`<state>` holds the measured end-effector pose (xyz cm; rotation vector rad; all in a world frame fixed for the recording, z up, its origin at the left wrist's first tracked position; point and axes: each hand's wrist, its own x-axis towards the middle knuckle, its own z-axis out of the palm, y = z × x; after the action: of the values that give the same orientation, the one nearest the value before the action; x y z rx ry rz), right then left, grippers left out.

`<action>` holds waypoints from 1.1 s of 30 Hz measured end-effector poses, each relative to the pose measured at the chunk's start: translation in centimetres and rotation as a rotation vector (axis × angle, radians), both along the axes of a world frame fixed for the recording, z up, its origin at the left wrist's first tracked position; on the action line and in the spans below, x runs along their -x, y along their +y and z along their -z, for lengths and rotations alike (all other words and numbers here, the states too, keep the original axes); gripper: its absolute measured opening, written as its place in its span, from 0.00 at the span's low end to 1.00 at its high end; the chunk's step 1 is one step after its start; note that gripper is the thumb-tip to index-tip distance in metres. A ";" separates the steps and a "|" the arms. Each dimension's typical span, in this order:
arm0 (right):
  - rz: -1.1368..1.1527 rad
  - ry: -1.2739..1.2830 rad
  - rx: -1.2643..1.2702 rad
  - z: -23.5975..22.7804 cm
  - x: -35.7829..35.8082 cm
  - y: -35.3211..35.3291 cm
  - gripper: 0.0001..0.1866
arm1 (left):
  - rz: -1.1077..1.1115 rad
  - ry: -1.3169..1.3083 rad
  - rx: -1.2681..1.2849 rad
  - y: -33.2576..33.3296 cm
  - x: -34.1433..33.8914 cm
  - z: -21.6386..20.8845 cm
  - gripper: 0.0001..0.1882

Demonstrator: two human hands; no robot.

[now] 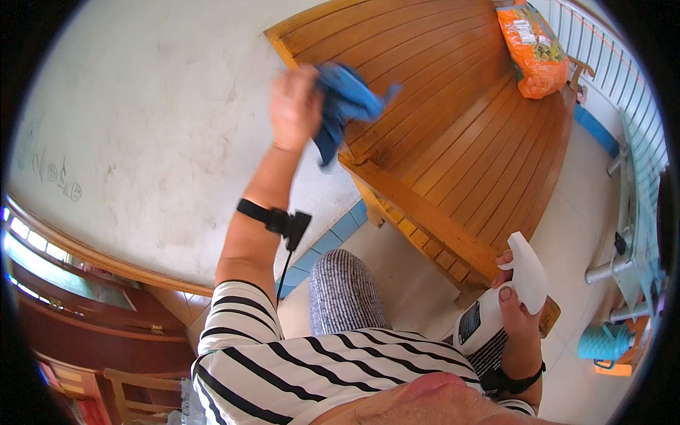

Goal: The person cleans a wooden chair by spraying a cleaning solution from a white bottle onto the surface and wiping it with a blue cloth. They clean the seat, backrest, and legs of the chair, repeatedly spraying and wiping different sections.

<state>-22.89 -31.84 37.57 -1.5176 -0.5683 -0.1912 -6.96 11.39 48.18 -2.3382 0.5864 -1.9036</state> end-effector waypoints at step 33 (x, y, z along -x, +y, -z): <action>-0.112 -0.098 0.142 -14.9 -8.3 11.6 0.18 | 0.932 0.500 1.433 1.9 7.8 9.2 0.18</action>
<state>-14.62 -20.23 52.43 -1.6146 -0.7564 -0.1422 -14.80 13.25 38.96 -4.0560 0.3610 -2.5978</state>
